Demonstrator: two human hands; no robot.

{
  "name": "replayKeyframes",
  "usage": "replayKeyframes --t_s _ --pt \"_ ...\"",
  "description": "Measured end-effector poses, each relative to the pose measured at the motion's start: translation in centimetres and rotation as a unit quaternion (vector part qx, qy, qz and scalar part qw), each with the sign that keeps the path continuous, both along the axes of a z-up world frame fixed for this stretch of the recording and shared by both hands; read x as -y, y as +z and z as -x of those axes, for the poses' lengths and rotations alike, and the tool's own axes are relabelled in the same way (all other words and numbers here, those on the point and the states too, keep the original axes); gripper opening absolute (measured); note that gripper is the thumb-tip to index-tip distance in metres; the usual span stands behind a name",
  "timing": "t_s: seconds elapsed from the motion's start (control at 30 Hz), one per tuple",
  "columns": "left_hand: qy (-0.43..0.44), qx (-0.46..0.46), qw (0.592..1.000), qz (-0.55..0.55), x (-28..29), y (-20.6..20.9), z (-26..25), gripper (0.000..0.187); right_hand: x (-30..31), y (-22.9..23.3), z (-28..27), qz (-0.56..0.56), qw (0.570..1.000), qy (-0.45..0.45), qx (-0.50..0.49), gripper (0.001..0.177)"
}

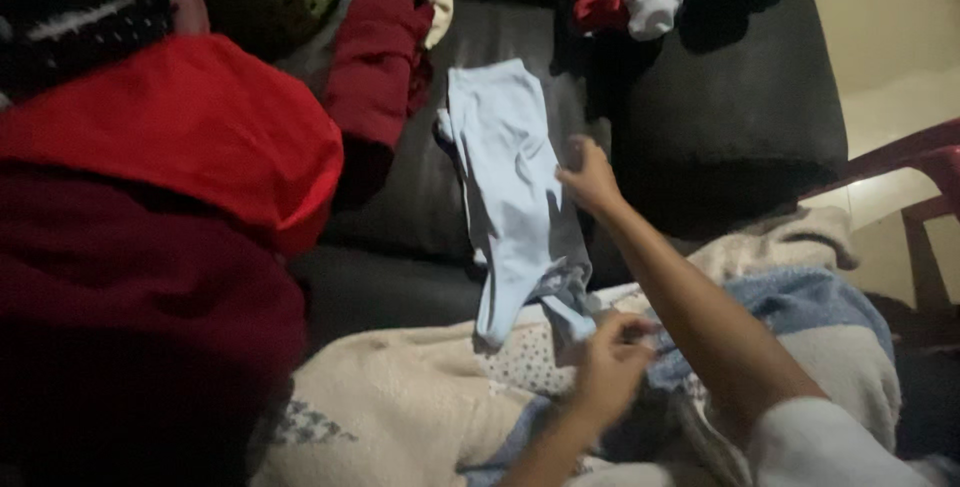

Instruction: The person folds a white shirt, a red shirt, a blue tank top, a black patterned top, and a grey shirt, then places them into stacks.

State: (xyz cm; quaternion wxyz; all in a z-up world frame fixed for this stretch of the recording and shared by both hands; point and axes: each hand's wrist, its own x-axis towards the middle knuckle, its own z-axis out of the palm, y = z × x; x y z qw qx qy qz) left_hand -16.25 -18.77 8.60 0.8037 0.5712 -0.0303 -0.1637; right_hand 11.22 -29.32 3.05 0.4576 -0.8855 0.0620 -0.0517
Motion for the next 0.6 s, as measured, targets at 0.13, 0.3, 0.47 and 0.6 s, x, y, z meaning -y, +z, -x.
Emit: replayKeyframes --t_s 0.13,0.3,0.47,0.6 --pt "-0.025 0.135 0.842 -0.522 -12.5 2.6 -3.7 0.033 0.5 3.7 11.0 0.144 0.97 0.195 0.016 0.055" --pt "-0.116 0.256 0.674 -0.683 -18.0 4.4 -6.5 0.033 -0.4 8.9 18.8 0.369 0.896 0.235 -0.072 0.085" --pt "-0.115 0.21 0.82 -0.521 -16.3 4.1 -5.6 0.029 -1.7 7.0 20.5 0.368 0.859 0.3 0.191 0.081" --pt "-0.066 0.282 0.848 -0.444 -14.1 4.0 -5.1 0.049 -0.8 0.7 17.1 0.1 0.949 0.296 0.048 0.043"
